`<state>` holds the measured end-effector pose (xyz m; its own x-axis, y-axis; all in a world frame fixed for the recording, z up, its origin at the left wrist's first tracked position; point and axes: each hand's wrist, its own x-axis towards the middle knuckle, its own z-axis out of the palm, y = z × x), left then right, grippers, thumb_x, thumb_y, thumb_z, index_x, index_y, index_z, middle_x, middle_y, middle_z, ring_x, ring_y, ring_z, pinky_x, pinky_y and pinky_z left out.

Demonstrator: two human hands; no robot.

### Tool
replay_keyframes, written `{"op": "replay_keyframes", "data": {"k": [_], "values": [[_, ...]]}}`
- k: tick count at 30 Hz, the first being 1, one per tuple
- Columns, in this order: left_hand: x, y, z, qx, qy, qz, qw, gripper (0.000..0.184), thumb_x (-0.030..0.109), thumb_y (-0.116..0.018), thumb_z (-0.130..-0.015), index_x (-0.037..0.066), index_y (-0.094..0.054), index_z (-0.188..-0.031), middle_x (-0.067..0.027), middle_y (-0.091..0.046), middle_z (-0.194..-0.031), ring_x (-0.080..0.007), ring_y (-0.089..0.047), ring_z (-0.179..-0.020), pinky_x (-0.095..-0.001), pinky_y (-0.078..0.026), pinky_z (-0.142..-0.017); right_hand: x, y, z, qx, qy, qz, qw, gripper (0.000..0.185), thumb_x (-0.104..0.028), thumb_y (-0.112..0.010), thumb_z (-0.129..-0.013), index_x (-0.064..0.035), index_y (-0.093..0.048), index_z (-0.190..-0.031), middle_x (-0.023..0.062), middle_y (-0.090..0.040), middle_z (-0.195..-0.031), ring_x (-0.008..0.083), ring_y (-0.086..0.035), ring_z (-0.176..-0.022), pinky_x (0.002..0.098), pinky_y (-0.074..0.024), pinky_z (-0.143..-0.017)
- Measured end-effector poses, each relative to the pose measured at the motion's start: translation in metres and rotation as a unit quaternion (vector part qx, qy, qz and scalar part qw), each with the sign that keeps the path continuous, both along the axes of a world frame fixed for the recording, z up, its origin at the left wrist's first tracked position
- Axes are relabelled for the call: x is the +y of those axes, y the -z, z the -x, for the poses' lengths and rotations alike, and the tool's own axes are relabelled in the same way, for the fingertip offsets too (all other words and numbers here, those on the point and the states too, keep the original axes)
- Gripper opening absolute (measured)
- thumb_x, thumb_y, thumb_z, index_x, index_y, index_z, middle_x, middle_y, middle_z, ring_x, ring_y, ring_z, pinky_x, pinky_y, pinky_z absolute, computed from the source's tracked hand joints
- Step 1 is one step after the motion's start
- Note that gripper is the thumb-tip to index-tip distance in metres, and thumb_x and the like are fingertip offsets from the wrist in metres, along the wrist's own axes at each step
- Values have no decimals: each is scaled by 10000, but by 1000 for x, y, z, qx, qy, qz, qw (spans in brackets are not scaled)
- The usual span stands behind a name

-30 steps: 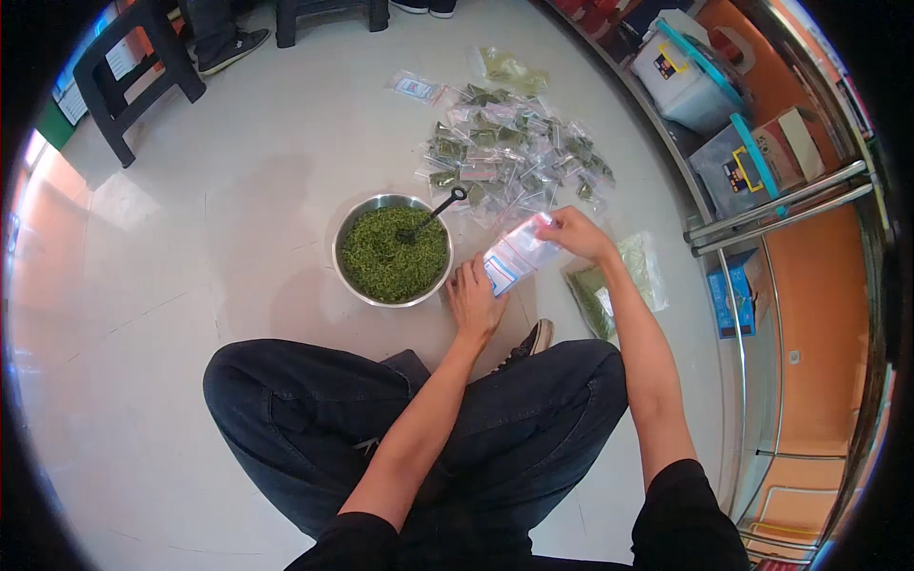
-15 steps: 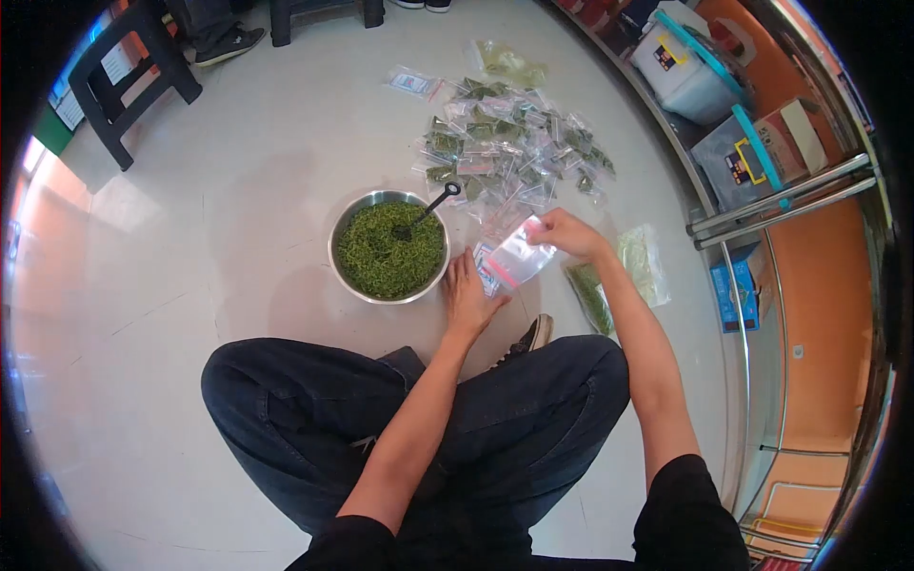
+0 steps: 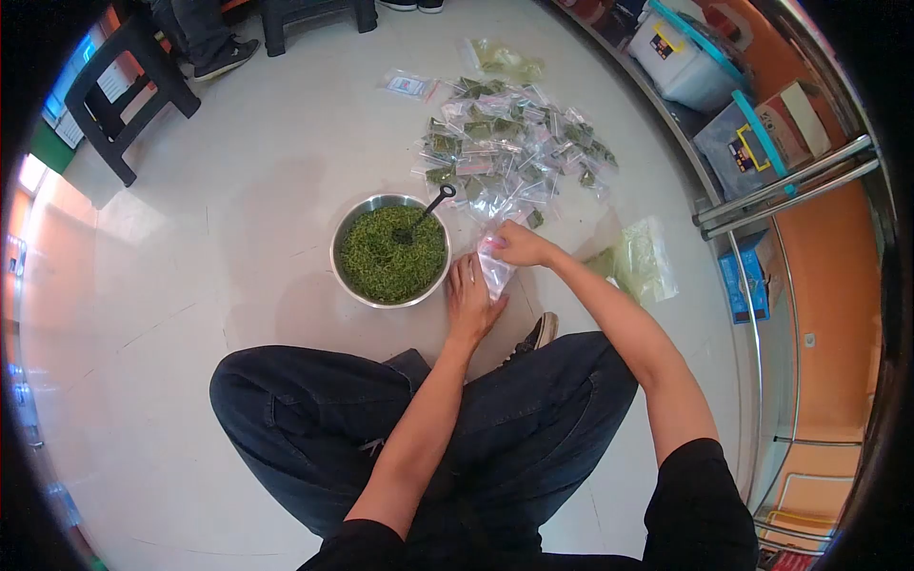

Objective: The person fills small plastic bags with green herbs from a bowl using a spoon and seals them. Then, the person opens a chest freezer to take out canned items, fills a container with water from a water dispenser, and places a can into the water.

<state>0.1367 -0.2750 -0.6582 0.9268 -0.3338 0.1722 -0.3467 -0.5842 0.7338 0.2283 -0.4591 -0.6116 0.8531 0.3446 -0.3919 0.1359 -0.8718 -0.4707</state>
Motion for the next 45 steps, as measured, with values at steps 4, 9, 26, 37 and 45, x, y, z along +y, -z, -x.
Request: {"op": "replay_keyframes", "data": {"k": [4,9,26,37,45], "values": [[0,0,2,-1,-8,-20,1000,968,332,-832,-726,-57,-325,-1453,-215,-395,-1429,-406,-347,-1367,-515,-312,-1139,3,5,15,-122,20,-49,991,464,-299,-790,-759,-10,-641,-1090,241,-558,-1126,379,-529,-1131,439,-456,-920],[0,-1,3,-5,-20,2,1000,915,368,-808,-770,-75,-367,-1437,-231,-393,-1448,-427,-367,-1345,-525,-328,-1121,-2,8,15,-154,29,-42,987,523,-226,-832,-692,-26,-611,-1122,215,-586,-1074,383,-562,-1060,457,-464,-900],[-2,16,8,42,-41,-44,997,707,387,-671,-879,-49,-466,-1397,-245,-370,-1539,-386,-410,-1392,-547,-424,-1060,-56,58,-1,-101,-26,-62,993,240,-147,-681,-794,-54,-715,-1012,220,-703,-948,361,-678,-851,465,-513,-751],[-4,-33,40,55,-49,162,984,620,398,-602,-994,-66,-494,-1391,-275,-533,-1383,-354,-518,-1311,-425,-419,-1093,-46,-132,38,-72,134,-169,974,262,-56,-757,-820,-25,-752,-1080,92,-766,-934,138,-709,-823,304,-558,-764],[50,-126,37,246,37,424,871,348,167,-575,-1031,17,-561,-1344,-85,-656,-1233,-169,-589,-1187,-325,-487,-990,1,-212,92,-19,31,-234,971,287,-145,-774,-861,-53,-744,-1131,93,-760,-956,131,-677,-845,299,-532,-804]]}}
